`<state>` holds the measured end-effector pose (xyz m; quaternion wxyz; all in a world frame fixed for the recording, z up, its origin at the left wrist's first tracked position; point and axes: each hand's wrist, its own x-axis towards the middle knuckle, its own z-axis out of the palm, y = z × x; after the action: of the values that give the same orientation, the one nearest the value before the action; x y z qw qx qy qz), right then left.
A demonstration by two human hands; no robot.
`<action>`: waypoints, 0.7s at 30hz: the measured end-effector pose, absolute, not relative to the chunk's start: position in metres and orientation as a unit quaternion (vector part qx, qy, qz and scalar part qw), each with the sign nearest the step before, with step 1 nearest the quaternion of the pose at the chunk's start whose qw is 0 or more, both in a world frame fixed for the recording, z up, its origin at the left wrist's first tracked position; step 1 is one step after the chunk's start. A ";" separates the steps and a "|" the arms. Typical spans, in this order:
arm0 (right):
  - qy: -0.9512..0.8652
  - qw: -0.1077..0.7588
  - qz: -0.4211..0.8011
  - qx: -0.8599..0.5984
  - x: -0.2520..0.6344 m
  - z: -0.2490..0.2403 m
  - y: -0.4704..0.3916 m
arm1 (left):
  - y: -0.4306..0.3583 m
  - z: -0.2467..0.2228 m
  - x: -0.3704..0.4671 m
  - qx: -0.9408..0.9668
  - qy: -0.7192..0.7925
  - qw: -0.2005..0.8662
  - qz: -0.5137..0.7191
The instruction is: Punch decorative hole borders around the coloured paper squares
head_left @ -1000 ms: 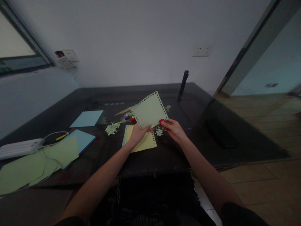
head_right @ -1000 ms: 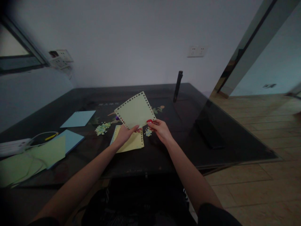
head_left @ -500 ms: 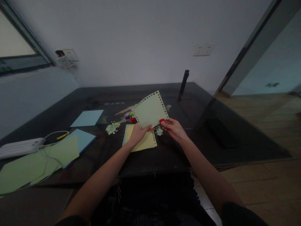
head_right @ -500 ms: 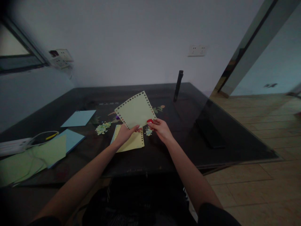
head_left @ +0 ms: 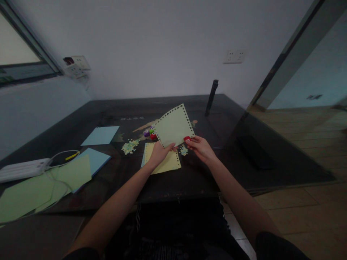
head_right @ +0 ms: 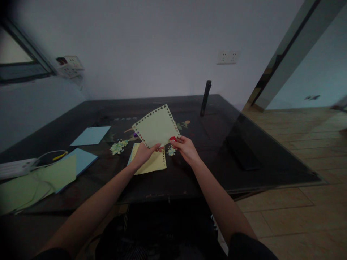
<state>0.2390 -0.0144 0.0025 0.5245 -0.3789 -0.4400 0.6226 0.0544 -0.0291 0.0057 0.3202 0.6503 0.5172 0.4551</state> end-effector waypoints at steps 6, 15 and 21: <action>-0.433 0.530 0.617 -0.388 0.238 0.003 -0.015 | -0.028 0.003 0.054 0.654 0.514 0.324 0.450; -0.446 0.535 0.598 -0.396 0.240 -0.001 -0.012 | -0.029 0.003 0.056 0.654 0.511 0.320 0.457; -0.445 0.534 0.595 -0.403 0.240 -0.001 -0.012 | -0.028 -0.002 0.056 0.669 0.501 0.319 0.447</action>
<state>0.2399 -0.0120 -0.0006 0.5340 -0.4032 -0.4448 0.5953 0.0560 -0.0283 -0.0016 0.3190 0.6686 0.5012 0.4472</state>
